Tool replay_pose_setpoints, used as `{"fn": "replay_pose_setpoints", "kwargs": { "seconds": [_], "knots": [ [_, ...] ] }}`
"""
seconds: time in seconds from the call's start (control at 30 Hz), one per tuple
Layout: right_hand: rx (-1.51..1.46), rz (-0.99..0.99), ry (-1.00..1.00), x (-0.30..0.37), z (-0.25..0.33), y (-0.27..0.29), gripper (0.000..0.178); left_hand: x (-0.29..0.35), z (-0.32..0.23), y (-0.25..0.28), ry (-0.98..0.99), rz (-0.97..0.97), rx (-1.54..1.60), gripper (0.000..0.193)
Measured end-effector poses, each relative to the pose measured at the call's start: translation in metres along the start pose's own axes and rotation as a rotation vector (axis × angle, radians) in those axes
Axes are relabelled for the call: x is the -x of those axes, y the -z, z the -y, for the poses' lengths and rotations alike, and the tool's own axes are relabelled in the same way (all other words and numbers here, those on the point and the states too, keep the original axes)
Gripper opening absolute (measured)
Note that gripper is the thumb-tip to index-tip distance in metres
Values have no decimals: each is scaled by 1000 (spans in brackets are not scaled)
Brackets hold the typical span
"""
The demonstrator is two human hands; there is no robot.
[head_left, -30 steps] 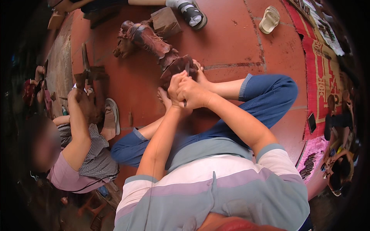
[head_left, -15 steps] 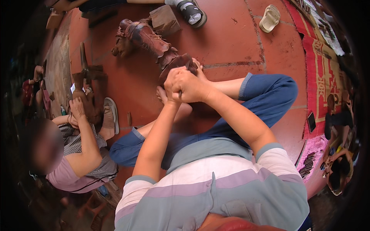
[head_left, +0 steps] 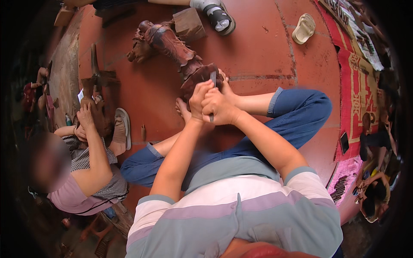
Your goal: The person sits on the floor and carves a wooden figurine using a small knife. They hold the wood steady with one hand while carefully shaping details with the other. Other people are working on similar projects nearby.
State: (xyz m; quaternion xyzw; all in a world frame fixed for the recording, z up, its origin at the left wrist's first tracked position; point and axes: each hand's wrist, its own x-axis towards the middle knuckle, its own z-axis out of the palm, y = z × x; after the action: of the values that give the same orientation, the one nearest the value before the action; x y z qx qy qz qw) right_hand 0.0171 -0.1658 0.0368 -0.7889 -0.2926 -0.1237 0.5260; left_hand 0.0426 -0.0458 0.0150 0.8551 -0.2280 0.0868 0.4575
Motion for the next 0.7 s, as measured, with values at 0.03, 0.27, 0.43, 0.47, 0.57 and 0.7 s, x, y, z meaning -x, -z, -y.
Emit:
{"fn": "replay_pose_setpoints", "kwargs": {
  "seconds": [0.03,0.27,0.43,0.47,0.57,0.7],
  "knots": [
    [-17,92,-78,5,12,2,11,10,-3,2,79,51,33,20],
    [-41,-70,-9,-19,4,6,17,-19,0,10,139,37,132,21],
    [-63,-44,-40,-7,8,1,15,0,-1,16,94,126,68,22],
    [-78,-83,-42,-19,7,6,16,-14,-10,22,130,178,103,22],
    [-23,-112,3,-22,0,14,10,-34,-19,22,50,136,42,26],
    [-65,-53,22,0,5,1,7,12,0,8,132,153,73,28]
  ]
}}
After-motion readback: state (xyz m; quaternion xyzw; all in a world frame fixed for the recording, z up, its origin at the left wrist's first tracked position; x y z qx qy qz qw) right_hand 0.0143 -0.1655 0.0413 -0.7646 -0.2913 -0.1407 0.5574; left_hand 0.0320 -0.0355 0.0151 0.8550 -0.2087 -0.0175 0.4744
